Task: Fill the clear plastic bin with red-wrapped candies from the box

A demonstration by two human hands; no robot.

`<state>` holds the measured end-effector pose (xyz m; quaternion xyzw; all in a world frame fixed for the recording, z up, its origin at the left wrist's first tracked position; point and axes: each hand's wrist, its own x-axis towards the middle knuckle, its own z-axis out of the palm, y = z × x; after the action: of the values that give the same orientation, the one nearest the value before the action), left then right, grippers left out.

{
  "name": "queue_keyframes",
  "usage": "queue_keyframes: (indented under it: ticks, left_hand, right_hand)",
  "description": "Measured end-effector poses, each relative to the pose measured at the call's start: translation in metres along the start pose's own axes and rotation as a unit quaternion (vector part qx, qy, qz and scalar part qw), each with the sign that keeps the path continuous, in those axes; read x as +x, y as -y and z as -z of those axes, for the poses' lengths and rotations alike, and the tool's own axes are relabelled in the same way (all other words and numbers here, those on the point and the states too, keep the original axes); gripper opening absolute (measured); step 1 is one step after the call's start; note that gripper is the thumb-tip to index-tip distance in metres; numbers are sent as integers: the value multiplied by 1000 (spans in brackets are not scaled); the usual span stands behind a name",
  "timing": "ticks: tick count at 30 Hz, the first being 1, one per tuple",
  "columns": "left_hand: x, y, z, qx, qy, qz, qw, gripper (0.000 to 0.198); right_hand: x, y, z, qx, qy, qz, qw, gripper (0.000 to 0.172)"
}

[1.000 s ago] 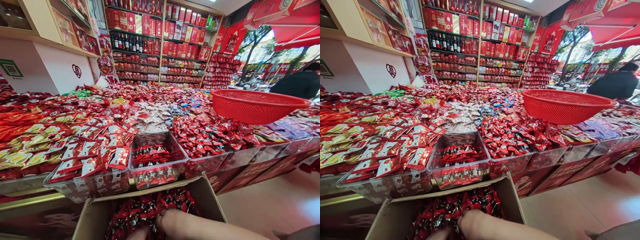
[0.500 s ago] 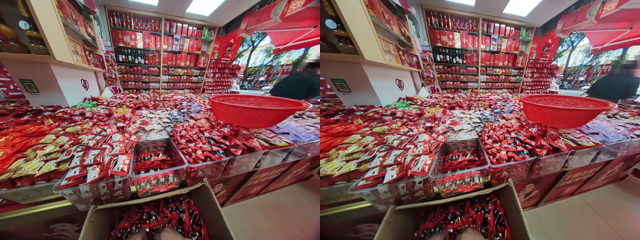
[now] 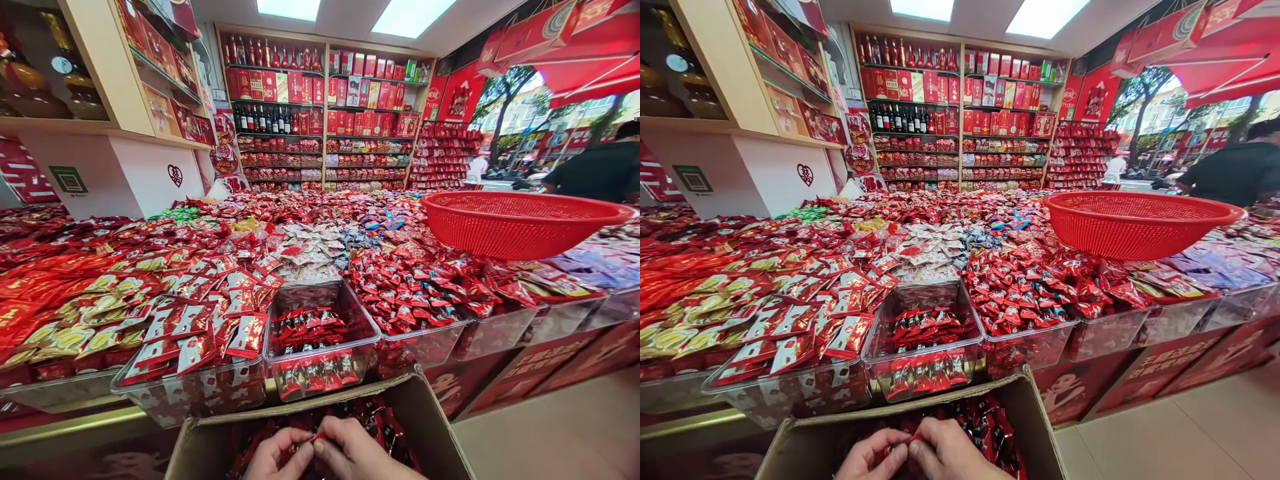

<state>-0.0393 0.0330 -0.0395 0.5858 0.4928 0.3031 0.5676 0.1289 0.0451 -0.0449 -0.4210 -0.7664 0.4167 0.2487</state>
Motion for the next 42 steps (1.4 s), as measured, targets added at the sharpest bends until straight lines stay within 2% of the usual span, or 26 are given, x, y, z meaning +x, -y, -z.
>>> queue_keyframes:
  ticks: [3,5,8,10,14,18,21,24,26,27,29,31,33,35,37,39,42]
  left_hand:
    - [-8,-38,-8,-49,-56,-2,997,30]
    - [-10,-60,-13,-106,-52,8,993,31]
    - [-11,-81,-19,-179,-52,34,982,31]
    - [-12,-87,-25,-211,-74,42,974,32]
    - [-15,-87,-30,-256,-123,63,957,42]
    - [-17,-73,-22,-177,-124,49,975,43]
    - [-18,-65,-15,-164,-123,54,977,40]
    - [-21,-68,-11,-236,-89,84,964,50]
    - [-23,-75,-12,-284,-66,106,951,47]
    - [-23,-79,-12,-299,-68,105,946,42]
    - [-22,-85,-14,-319,-105,76,939,37]
    - [-20,-87,-16,-327,-149,33,933,46]
    - [-17,-87,-19,-314,-174,2,933,49]
    - [-15,-86,-22,-284,-180,-14,942,47]
    - [-15,-85,-22,-241,-172,-24,955,45]
    - [-16,-83,-22,-193,-155,-24,969,43]
    - [-16,-78,-20,-154,-146,-3,977,36]
  right_hand:
    - [-6,28,22,39,-53,14,998,27]
    - [-8,40,33,87,-75,14,993,28]
    - [-9,48,41,200,-82,-7,976,27]
    - [-9,49,42,255,-84,-23,963,26]
    - [-11,48,42,278,-108,-26,954,25]
    - [-16,47,44,208,-140,1,968,24]
    - [-21,48,48,58,-156,80,983,20]
    - [-22,51,55,-78,-158,211,961,15]
    - [-21,54,58,-102,-155,254,949,23]
    - [-21,56,58,-91,-169,247,950,28]
    - [-20,58,55,-20,-221,184,958,31]
    - [-18,62,50,104,-252,106,956,29]
    - [-16,66,44,225,-234,60,944,26]
    - [-13,69,40,287,-221,50,931,24]
    - [-10,70,40,294,-239,41,924,21]
    - [-8,69,41,273,-238,31,932,16]
    - [-10,67,43,153,-246,59,955,13]
